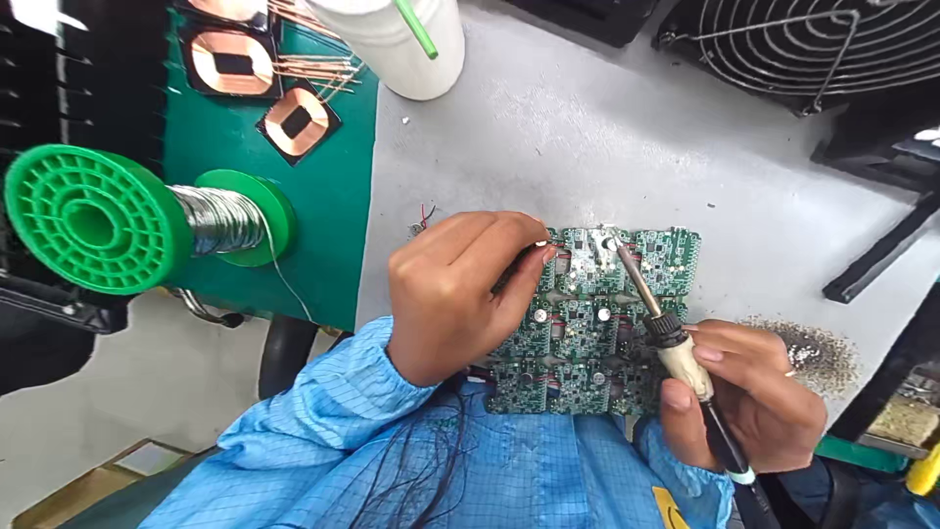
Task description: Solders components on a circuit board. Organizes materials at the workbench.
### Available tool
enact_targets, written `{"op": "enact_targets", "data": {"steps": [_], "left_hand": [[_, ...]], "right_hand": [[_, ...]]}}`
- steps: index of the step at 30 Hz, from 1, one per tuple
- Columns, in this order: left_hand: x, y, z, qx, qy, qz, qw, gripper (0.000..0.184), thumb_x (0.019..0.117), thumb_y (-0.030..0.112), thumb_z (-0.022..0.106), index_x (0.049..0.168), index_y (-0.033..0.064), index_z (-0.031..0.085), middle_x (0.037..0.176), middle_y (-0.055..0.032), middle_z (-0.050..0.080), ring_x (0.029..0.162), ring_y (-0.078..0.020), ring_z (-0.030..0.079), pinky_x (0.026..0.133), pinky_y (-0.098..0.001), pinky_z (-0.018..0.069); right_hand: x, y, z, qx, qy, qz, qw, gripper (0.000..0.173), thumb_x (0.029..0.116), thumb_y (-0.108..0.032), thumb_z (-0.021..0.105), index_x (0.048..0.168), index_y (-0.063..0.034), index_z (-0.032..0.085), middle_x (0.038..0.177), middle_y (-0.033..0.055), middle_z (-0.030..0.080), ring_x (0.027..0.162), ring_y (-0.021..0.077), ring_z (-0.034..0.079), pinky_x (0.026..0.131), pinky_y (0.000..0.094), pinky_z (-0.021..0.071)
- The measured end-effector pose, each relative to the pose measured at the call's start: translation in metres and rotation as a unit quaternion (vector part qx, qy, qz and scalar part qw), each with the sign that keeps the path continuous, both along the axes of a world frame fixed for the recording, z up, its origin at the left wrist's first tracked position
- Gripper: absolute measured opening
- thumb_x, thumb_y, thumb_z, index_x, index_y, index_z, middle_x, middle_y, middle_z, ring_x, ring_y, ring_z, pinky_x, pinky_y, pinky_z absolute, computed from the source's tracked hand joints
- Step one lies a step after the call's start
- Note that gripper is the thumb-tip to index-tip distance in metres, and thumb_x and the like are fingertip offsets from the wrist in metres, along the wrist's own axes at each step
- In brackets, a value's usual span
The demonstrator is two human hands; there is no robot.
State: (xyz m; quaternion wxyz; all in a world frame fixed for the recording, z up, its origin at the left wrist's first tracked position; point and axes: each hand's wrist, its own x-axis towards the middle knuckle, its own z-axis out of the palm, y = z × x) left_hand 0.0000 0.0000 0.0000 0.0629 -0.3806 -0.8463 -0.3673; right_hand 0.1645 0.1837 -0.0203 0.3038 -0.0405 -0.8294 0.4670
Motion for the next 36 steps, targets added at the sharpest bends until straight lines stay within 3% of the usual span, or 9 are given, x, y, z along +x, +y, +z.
{"op": "enact_targets", "data": {"steps": [7, 12, 18, 21, 25, 28, 31, 32, 36], "left_hand": [[-0.005, -0.009, 0.006, 0.081, 0.003, 0.004, 0.997, 0.019, 0.0981, 0.006, 0.059, 0.108, -0.0052, 0.072, 0.107, -0.0189, 0.074, 0.103, -0.0179, 0.071, 0.092, -0.0277, 0.0546], [-0.016, -0.048, 0.028, -0.021, 0.012, 0.066, 0.998, 0.026, 0.1011, 0.014, 0.057, 0.116, -0.0027, 0.071, 0.107, -0.0171, 0.075, 0.097, -0.0213, 0.073, 0.089, -0.0348, 0.058], [-0.013, -0.072, 0.02, -0.127, 0.052, 0.132, 0.982, 0.026, 0.1006, 0.02, 0.06, 0.108, 0.0022, 0.077, 0.101, -0.0185, 0.075, 0.086, -0.035, 0.073, 0.072, -0.0514, 0.0576], [-0.009, -0.066, 0.006, -0.112, 0.069, 0.128, 0.983, 0.023, 0.0973, 0.023, 0.066, 0.102, 0.004, 0.078, 0.106, -0.0181, 0.073, 0.093, -0.0367, 0.07, 0.077, -0.0497, 0.0551], [-0.01, -0.061, 0.002, -0.088, 0.059, 0.113, 0.988, 0.015, 0.0957, 0.015, 0.065, 0.096, 0.0044, 0.076, 0.108, -0.0168, 0.072, 0.097, -0.0364, 0.067, 0.082, -0.0484, 0.0524], [-0.005, -0.06, 0.006, -0.024, 0.024, 0.064, 0.997, 0.015, 0.096, 0.012, 0.063, 0.098, 0.0014, 0.073, 0.102, -0.0154, 0.075, 0.097, -0.0295, 0.071, 0.085, -0.0431, 0.0559], [0.015, -0.054, 0.013, 0.118, -0.12, -0.05, 0.984, 0.017, 0.0977, 0.012, 0.064, 0.099, -0.0026, 0.072, 0.095, -0.008, 0.075, 0.088, -0.0049, 0.072, 0.085, -0.022, 0.0587], [0.024, -0.05, 0.015, 0.164, -0.175, -0.084, 0.967, 0.016, 0.097, 0.01, 0.065, 0.099, -0.0049, 0.072, 0.095, -0.0074, 0.076, 0.087, -0.0016, 0.071, 0.084, -0.0192, 0.0589], [0.048, -0.034, 0.015, 0.254, -0.264, -0.164, 0.916, 0.012, 0.0943, 0.002, 0.068, 0.101, -0.0076, 0.072, 0.098, -0.0067, 0.077, 0.09, -0.0013, 0.072, 0.085, -0.0196, 0.0605]], "right_hand": [[0.002, -0.001, -0.005, 0.009, 0.085, -0.07, 0.994, 0.029, 0.101, -0.037, 0.059, 0.123, -0.0206, 0.067, 0.11, -0.0122, 0.066, 0.1, -0.0005, 0.063, 0.084, 0.0158, 0.0531], [0.011, 0.001, -0.006, -0.001, 0.153, -0.114, 0.982, 0.028, 0.1036, -0.038, 0.057, 0.128, -0.0273, 0.064, 0.115, -0.0178, 0.067, 0.103, -0.002, 0.064, 0.086, 0.0177, 0.0548], [0.011, 0.0, -0.01, 0.026, 0.192, -0.114, 0.974, 0.027, 0.1032, -0.035, 0.058, 0.128, -0.0261, 0.063, 0.114, -0.0172, 0.067, 0.103, -0.0016, 0.064, 0.084, 0.0175, 0.0544], [0.009, -0.001, -0.011, 0.037, 0.197, -0.126, 0.972, 0.026, 0.1019, -0.033, 0.062, 0.127, -0.0266, 0.063, 0.113, -0.0174, 0.066, 0.101, -0.0022, 0.064, 0.083, 0.0165, 0.0539], [0.01, 0.001, -0.011, 0.053, 0.205, -0.122, 0.97, 0.03, 0.0984, -0.031, 0.069, 0.126, -0.0286, 0.057, 0.111, -0.0179, 0.063, 0.101, -0.0031, 0.062, 0.085, 0.0157, 0.0514], [0.017, -0.003, -0.003, 0.048, 0.205, -0.12, 0.97, 0.029, 0.1014, -0.036, 0.064, 0.128, -0.0304, 0.056, 0.108, -0.0172, 0.065, 0.092, -0.0023, 0.065, 0.077, 0.0157, 0.0545], [0.023, -0.017, 0.012, -0.004, 0.178, -0.038, 0.983, 0.028, 0.1074, -0.036, 0.053, 0.134, -0.0299, 0.058, 0.103, -0.0146, 0.074, 0.088, 0.0009, 0.072, 0.077, 0.0176, 0.0592], [0.025, -0.024, 0.015, -0.024, 0.165, -0.015, 0.986, 0.027, 0.1083, -0.035, 0.051, 0.133, -0.0293, 0.06, 0.104, -0.0137, 0.074, 0.091, 0.0023, 0.072, 0.079, 0.0187, 0.0598], [0.025, -0.045, 0.019, -0.048, 0.123, 0.021, 0.991, 0.023, 0.1039, -0.019, 0.061, 0.126, -0.0245, 0.061, 0.112, -0.0104, 0.073, 0.103, 0.0051, 0.071, 0.088, 0.0203, 0.0597]]}}
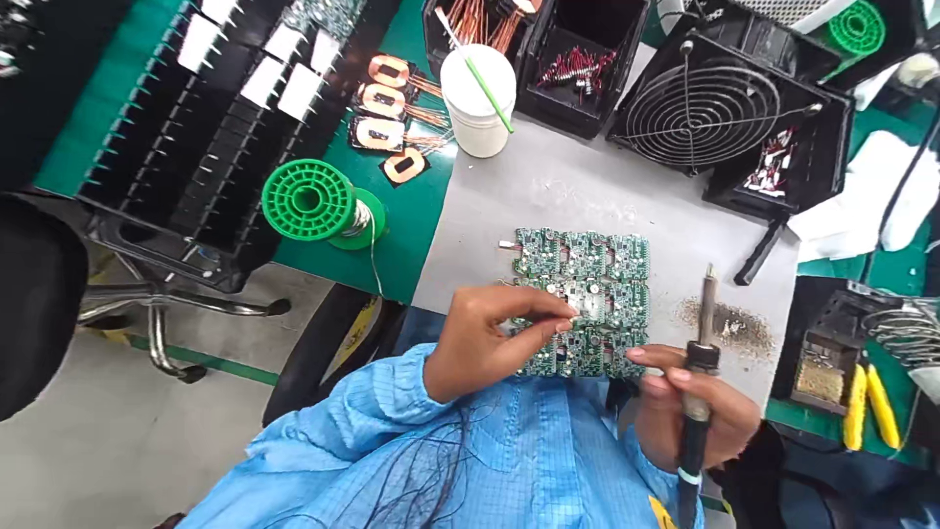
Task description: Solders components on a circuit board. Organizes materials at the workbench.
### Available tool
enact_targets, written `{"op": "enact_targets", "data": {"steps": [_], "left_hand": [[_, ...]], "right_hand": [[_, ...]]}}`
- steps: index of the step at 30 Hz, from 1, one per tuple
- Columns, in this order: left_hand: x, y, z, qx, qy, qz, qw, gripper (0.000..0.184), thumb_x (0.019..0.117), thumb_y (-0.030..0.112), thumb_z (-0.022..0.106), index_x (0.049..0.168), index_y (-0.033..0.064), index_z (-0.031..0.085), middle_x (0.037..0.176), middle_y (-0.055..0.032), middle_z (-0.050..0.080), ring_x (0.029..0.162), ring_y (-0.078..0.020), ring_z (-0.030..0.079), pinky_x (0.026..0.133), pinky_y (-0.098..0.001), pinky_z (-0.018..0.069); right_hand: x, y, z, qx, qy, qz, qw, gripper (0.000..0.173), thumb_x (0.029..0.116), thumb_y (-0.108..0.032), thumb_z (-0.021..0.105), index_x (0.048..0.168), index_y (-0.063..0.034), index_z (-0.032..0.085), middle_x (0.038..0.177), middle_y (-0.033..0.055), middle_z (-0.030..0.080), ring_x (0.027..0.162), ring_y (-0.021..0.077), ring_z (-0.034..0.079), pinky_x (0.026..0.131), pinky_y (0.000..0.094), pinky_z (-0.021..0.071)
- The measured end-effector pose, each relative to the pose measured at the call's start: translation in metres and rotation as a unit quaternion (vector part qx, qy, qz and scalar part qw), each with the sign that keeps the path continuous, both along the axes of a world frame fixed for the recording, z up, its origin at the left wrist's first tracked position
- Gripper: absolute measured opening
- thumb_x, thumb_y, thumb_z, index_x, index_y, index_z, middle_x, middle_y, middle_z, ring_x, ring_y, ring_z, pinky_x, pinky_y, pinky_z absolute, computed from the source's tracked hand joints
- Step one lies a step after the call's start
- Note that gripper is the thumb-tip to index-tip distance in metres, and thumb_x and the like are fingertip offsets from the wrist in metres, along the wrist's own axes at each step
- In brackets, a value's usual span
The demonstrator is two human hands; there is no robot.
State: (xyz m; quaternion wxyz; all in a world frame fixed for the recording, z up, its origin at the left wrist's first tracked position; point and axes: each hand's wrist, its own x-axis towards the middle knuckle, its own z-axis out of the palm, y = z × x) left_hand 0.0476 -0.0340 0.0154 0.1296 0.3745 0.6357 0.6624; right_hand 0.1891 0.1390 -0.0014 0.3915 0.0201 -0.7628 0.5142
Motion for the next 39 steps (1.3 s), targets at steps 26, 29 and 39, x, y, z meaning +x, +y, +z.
{"op": "enact_targets", "data": {"steps": [26, 29, 39], "left_hand": [[0.023, 0.021, -0.004, 0.049, -0.1, -0.096, 0.989, 0.009, 0.0869, -0.004, 0.067, 0.095, -0.0066, 0.066, 0.09, -0.0033, 0.075, 0.085, 0.0028, 0.069, 0.08, -0.0156, 0.0581], [0.022, 0.02, -0.003, 0.043, -0.157, -0.11, 0.98, 0.011, 0.0868, -0.004, 0.068, 0.097, -0.0031, 0.066, 0.091, 0.0025, 0.074, 0.085, 0.0037, 0.069, 0.079, -0.0163, 0.0589], [0.022, 0.023, -0.004, 0.049, -0.198, -0.13, 0.97, 0.008, 0.0891, -0.003, 0.067, 0.097, -0.0019, 0.066, 0.092, 0.0038, 0.073, 0.085, 0.0028, 0.069, 0.08, -0.0175, 0.0593]], "right_hand": [[-0.017, -0.02, -0.008, -0.076, 0.015, -0.003, 0.997, 0.035, 0.0937, -0.012, 0.064, 0.125, -0.0244, 0.056, 0.096, -0.0099, 0.067, 0.087, 0.0007, 0.065, 0.079, 0.0157, 0.0541], [-0.017, -0.02, -0.009, -0.08, 0.015, -0.001, 0.997, 0.035, 0.0932, -0.011, 0.064, 0.124, -0.0242, 0.056, 0.096, -0.0099, 0.067, 0.087, 0.0007, 0.065, 0.079, 0.0157, 0.0539], [-0.015, -0.016, -0.009, -0.067, 0.014, 0.003, 0.998, 0.037, 0.0924, -0.01, 0.065, 0.125, -0.0244, 0.055, 0.096, -0.0096, 0.066, 0.087, 0.0009, 0.065, 0.078, 0.0155, 0.0536]]}}
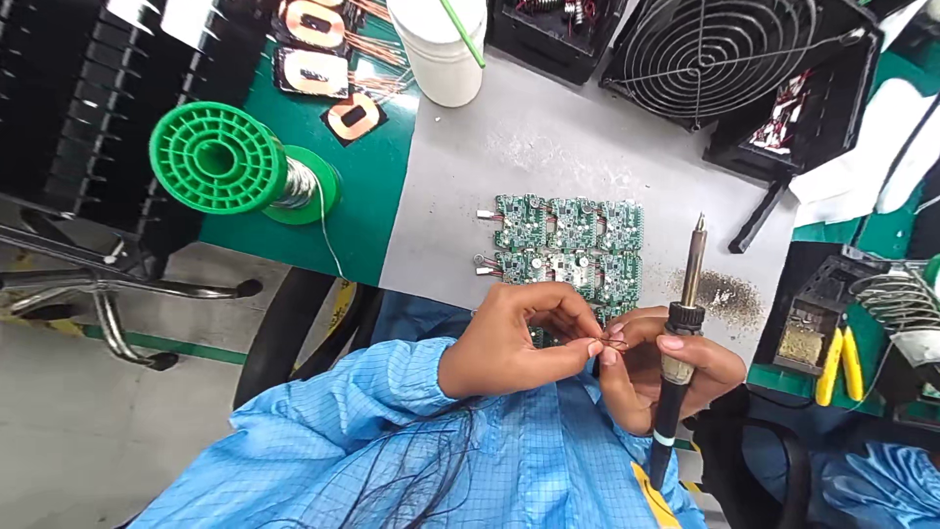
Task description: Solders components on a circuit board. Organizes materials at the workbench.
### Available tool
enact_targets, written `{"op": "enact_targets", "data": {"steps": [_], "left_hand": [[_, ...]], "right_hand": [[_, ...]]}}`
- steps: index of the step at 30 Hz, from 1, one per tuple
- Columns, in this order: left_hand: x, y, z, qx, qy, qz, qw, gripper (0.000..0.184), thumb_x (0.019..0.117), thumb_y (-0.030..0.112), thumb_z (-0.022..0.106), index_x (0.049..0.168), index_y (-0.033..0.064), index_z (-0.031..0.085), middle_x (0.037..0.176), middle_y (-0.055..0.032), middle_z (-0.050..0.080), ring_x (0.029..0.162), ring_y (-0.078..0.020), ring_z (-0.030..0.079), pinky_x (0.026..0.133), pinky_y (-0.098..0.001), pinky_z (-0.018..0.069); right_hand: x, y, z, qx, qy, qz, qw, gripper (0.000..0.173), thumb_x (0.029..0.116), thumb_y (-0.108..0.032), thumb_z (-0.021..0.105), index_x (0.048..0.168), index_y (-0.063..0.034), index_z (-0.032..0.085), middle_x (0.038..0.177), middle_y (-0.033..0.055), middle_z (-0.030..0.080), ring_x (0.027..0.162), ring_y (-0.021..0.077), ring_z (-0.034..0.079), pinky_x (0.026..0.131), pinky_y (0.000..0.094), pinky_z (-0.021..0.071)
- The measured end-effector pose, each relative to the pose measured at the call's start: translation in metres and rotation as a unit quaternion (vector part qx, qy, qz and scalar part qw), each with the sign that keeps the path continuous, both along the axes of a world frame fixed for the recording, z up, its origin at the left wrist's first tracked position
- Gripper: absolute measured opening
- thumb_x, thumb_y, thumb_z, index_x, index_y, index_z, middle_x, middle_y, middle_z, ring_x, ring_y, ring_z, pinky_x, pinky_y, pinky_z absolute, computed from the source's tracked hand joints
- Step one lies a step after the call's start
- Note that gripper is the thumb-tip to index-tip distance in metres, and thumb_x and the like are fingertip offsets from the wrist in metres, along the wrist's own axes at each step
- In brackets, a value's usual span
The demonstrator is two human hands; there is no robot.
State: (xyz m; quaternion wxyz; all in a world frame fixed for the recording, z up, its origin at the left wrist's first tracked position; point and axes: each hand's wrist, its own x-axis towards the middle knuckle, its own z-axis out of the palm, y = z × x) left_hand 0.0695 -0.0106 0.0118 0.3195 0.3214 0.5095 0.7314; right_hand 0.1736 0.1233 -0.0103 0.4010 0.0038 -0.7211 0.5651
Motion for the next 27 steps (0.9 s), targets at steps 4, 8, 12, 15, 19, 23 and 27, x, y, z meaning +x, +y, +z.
{"op": "enact_targets", "data": {"steps": [4, 8, 12, 15, 19, 23, 27], "left_hand": [[0.0, 0.0, 0.0, 0.009, -0.001, 0.0, 1.0, 0.007, 0.0875, -0.004, 0.066, 0.094, -0.0014, 0.065, 0.091, 0.0036, 0.073, 0.086, 0.0029, 0.068, 0.08, -0.0173, 0.0589], [-0.001, -0.002, -0.001, 0.003, 0.007, 0.008, 1.0, 0.006, 0.0879, -0.002, 0.066, 0.094, -0.0007, 0.066, 0.091, 0.0039, 0.073, 0.085, 0.0031, 0.069, 0.079, -0.0167, 0.0588], [-0.002, -0.003, -0.002, -0.003, 0.012, 0.012, 1.0, 0.006, 0.0881, -0.002, 0.066, 0.094, -0.0004, 0.066, 0.092, 0.0039, 0.073, 0.086, 0.0033, 0.068, 0.079, -0.0165, 0.0589], [-0.002, -0.004, -0.002, 0.001, 0.023, 0.019, 1.0, 0.006, 0.0881, -0.002, 0.067, 0.094, -0.0005, 0.066, 0.092, 0.0039, 0.073, 0.086, 0.0035, 0.068, 0.079, -0.0164, 0.0589], [0.0, -0.003, -0.003, 0.004, 0.05, 0.027, 0.998, 0.005, 0.0876, -0.002, 0.067, 0.093, -0.0022, 0.066, 0.091, 0.0012, 0.073, 0.086, 0.0036, 0.068, 0.08, -0.0159, 0.0582], [0.0, -0.003, -0.003, -0.001, 0.067, 0.028, 0.997, 0.005, 0.0874, -0.002, 0.067, 0.092, -0.0035, 0.067, 0.09, -0.001, 0.074, 0.085, 0.003, 0.068, 0.079, -0.0157, 0.0582], [0.0, -0.004, -0.003, -0.003, 0.07, 0.034, 0.997, 0.005, 0.0875, -0.001, 0.066, 0.092, -0.0035, 0.067, 0.089, -0.0007, 0.074, 0.084, 0.0033, 0.068, 0.078, -0.0155, 0.0582]], "right_hand": [[0.002, 0.002, 0.001, -0.017, 0.0, 0.022, 1.0, 0.038, 0.0919, -0.009, 0.066, 0.125, -0.0241, 0.055, 0.095, -0.0086, 0.067, 0.086, 0.0021, 0.065, 0.078, 0.0163, 0.0536], [0.004, 0.007, 0.002, -0.03, 0.002, 0.024, 0.999, 0.036, 0.0927, -0.008, 0.066, 0.124, -0.0253, 0.057, 0.096, -0.0097, 0.068, 0.087, 0.002, 0.066, 0.078, 0.0159, 0.0539], [0.007, 0.014, 0.003, -0.034, 0.001, 0.024, 0.999, 0.036, 0.0936, -0.009, 0.067, 0.124, -0.0263, 0.058, 0.097, -0.0102, 0.069, 0.088, 0.0024, 0.067, 0.078, 0.0168, 0.055], [0.009, 0.016, 0.003, -0.03, -0.016, 0.035, 0.999, 0.038, 0.0932, -0.014, 0.069, 0.126, -0.0281, 0.057, 0.103, -0.0116, 0.07, 0.096, 0.0035, 0.068, 0.085, 0.0192, 0.0556], [0.008, 0.012, 0.001, -0.024, -0.019, 0.047, 0.998, 0.039, 0.0919, -0.013, 0.07, 0.127, -0.0263, 0.057, 0.106, -0.0112, 0.07, 0.101, 0.0041, 0.068, 0.09, 0.02, 0.0551], [0.007, 0.011, 0.001, 0.017, -0.025, 0.032, 0.999, 0.03, 0.0965, -0.011, 0.064, 0.123, -0.0232, 0.057, 0.098, -0.0078, 0.068, 0.095, 0.0042, 0.066, 0.086, 0.0191, 0.0537], [0.009, 0.014, 0.001, 0.074, -0.037, 0.022, 0.996, 0.024, 0.1003, -0.01, 0.062, 0.12, -0.0227, 0.058, 0.1, -0.0046, 0.065, 0.099, 0.0062, 0.065, 0.088, 0.0199, 0.0538]]}}
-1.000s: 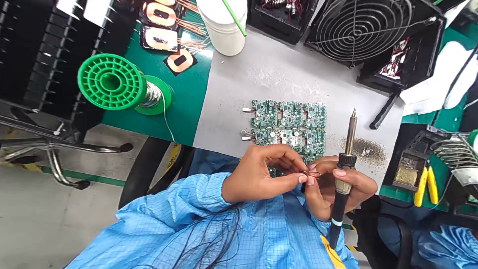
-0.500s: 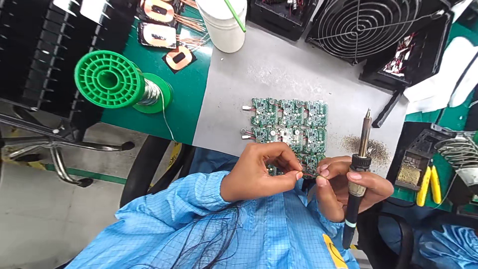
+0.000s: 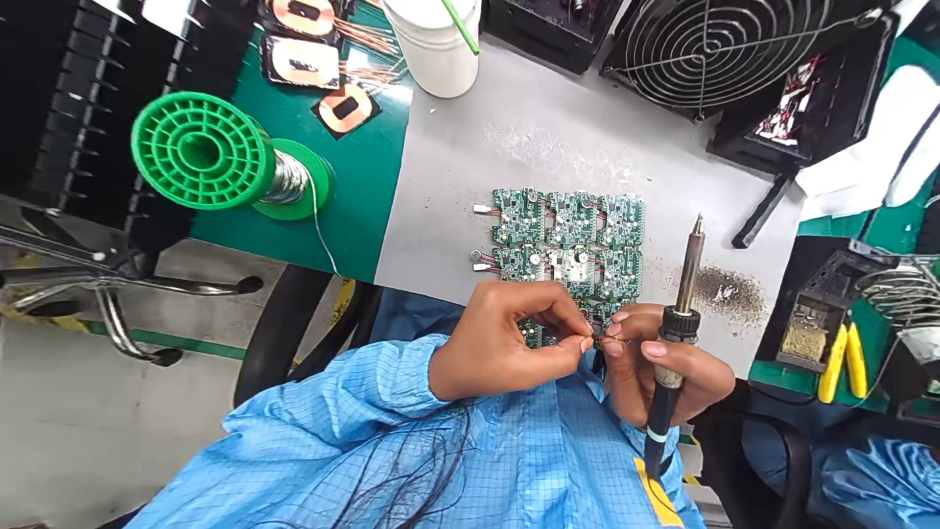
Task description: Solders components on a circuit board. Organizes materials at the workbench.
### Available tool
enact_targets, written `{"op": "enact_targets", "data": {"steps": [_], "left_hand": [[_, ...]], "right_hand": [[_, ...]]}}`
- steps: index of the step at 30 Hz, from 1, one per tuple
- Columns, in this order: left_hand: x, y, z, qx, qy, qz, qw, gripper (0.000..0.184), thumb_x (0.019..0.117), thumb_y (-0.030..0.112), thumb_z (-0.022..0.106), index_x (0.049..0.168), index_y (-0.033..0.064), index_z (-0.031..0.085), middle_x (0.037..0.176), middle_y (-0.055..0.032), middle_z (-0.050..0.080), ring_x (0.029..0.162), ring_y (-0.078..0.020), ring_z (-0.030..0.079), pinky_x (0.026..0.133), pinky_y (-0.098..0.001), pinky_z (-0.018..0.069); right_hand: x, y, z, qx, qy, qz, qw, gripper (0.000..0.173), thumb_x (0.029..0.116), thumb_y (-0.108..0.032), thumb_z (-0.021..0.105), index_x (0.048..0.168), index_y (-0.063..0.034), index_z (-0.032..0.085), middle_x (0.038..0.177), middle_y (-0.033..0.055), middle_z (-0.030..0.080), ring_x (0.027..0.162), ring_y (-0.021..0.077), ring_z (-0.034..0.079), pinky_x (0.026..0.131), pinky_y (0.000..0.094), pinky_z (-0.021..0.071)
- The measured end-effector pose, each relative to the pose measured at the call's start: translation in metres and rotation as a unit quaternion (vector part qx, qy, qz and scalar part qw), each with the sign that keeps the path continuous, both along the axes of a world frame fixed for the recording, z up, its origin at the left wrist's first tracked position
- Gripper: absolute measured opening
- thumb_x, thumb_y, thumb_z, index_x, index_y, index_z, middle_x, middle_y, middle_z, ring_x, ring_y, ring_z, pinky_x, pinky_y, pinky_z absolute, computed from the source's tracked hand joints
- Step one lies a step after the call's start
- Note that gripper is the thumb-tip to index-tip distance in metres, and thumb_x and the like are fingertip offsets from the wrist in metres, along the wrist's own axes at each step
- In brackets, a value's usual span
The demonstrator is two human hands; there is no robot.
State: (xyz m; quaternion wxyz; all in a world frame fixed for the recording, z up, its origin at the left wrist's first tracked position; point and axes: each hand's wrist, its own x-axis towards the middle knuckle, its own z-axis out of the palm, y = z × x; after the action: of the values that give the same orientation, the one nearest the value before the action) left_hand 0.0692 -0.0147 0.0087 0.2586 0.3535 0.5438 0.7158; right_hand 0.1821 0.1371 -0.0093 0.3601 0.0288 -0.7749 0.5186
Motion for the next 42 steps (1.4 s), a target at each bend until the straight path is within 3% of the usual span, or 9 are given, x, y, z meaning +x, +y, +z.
{"op": "enact_targets", "data": {"steps": [13, 15, 17, 20, 24, 33, 37, 42], "left_hand": [[-0.002, 0.0, 0.001, -0.011, -0.01, 0.0, 1.0, 0.006, 0.0877, 0.0, 0.067, 0.093, -0.0028, 0.067, 0.089, 0.0024, 0.073, 0.083, 0.0042, 0.068, 0.077, -0.0148, 0.0583], [-0.002, 0.0, 0.0, -0.008, 0.004, 0.008, 1.0, 0.006, 0.0877, 0.0, 0.067, 0.093, -0.0037, 0.067, 0.089, 0.0009, 0.073, 0.084, 0.004, 0.068, 0.078, -0.0147, 0.0582], [-0.001, 0.0, -0.002, -0.003, 0.028, 0.02, 0.999, 0.006, 0.0877, 0.0, 0.067, 0.091, -0.005, 0.068, 0.089, -0.0022, 0.074, 0.085, 0.0029, 0.069, 0.078, -0.0149, 0.0583], [-0.001, 0.001, -0.002, -0.001, 0.062, 0.027, 0.998, 0.006, 0.0874, 0.0, 0.067, 0.09, -0.0052, 0.068, 0.088, -0.0055, 0.074, 0.086, 0.0009, 0.07, 0.079, -0.0158, 0.0582], [-0.001, 0.001, -0.002, -0.008, 0.085, 0.029, 0.996, 0.006, 0.0874, 0.0, 0.067, 0.09, -0.005, 0.069, 0.087, -0.0067, 0.074, 0.086, 0.0004, 0.07, 0.079, -0.0154, 0.0575], [-0.008, -0.002, -0.002, 0.005, 0.052, -0.011, 0.999, 0.006, 0.0887, 0.0, 0.067, 0.092, -0.005, 0.069, 0.09, -0.0037, 0.075, 0.086, 0.0023, 0.069, 0.079, -0.0153, 0.0583], [-0.011, -0.006, 0.0, 0.003, 0.026, -0.016, 1.0, 0.006, 0.0887, 0.001, 0.067, 0.093, -0.0029, 0.069, 0.09, 0.0, 0.074, 0.086, 0.0032, 0.069, 0.079, -0.0153, 0.0583], [-0.012, -0.006, 0.0, 0.001, 0.026, -0.022, 0.999, 0.005, 0.0885, 0.001, 0.067, 0.092, -0.0027, 0.068, 0.09, 0.0003, 0.074, 0.086, 0.0031, 0.069, 0.079, -0.0156, 0.0586]], "right_hand": [[-0.003, 0.002, -0.008, 0.062, 0.03, -0.03, 0.997, 0.01, 0.1045, -0.015, 0.058, 0.114, -0.0189, 0.056, 0.094, -0.0025, 0.061, 0.093, 0.0054, 0.062, 0.087, 0.0202, 0.0514], [-0.002, 0.005, -0.006, 0.053, 0.023, -0.019, 0.998, 0.015, 0.1037, -0.02, 0.061, 0.118, -0.0217, 0.057, 0.098, -0.0057, 0.063, 0.096, 0.0039, 0.064, 0.088, 0.0192, 0.0519], [-0.003, 0.008, -0.007, 0.035, 0.025, -0.003, 0.999, 0.031, 0.0986, -0.027, 0.07, 0.126, -0.0259, 0.057, 0.109, -0.0089, 0.067, 0.105, 0.0042, 0.064, 0.09, 0.0198, 0.0522], [-0.004, 0.005, -0.006, 0.017, 0.026, 0.004, 1.0, 0.038, 0.0958, -0.022, 0.073, 0.129, -0.0269, 0.055, 0.115, -0.0091, 0.067, 0.111, 0.006, 0.065, 0.095, 0.0216, 0.0537], [-0.004, 0.003, -0.003, 0.005, 0.015, 0.004, 1.0, 0.023, 0.1001, -0.012, 0.065, 0.119, -0.0207, 0.057, 0.101, -0.0052, 0.068, 0.1, 0.0055, 0.067, 0.089, 0.0195, 0.0544], [0.0, 0.005, 0.005, -0.033, -0.011, 0.008, 0.999, 0.015, 0.1049, -0.012, 0.057, 0.119, -0.0192, 0.058, 0.102, -0.0063, 0.071, 0.099, 0.0036, 0.068, 0.089, 0.0183, 0.0544], [0.002, 0.009, 0.007, -0.027, -0.002, 0.012, 1.0, 0.022, 0.1032, -0.025, 0.062, 0.125, -0.0247, 0.06, 0.113, -0.01, 0.072, 0.107, 0.0043, 0.068, 0.093, 0.0195, 0.0546], [0.0, 0.001, 0.004, -0.018, -0.001, 0.022, 1.0, 0.027, 0.0982, -0.014, 0.069, 0.121, -0.0215, 0.058, 0.111, -0.006, 0.071, 0.108, 0.0078, 0.068, 0.092, 0.0212, 0.055]]}}
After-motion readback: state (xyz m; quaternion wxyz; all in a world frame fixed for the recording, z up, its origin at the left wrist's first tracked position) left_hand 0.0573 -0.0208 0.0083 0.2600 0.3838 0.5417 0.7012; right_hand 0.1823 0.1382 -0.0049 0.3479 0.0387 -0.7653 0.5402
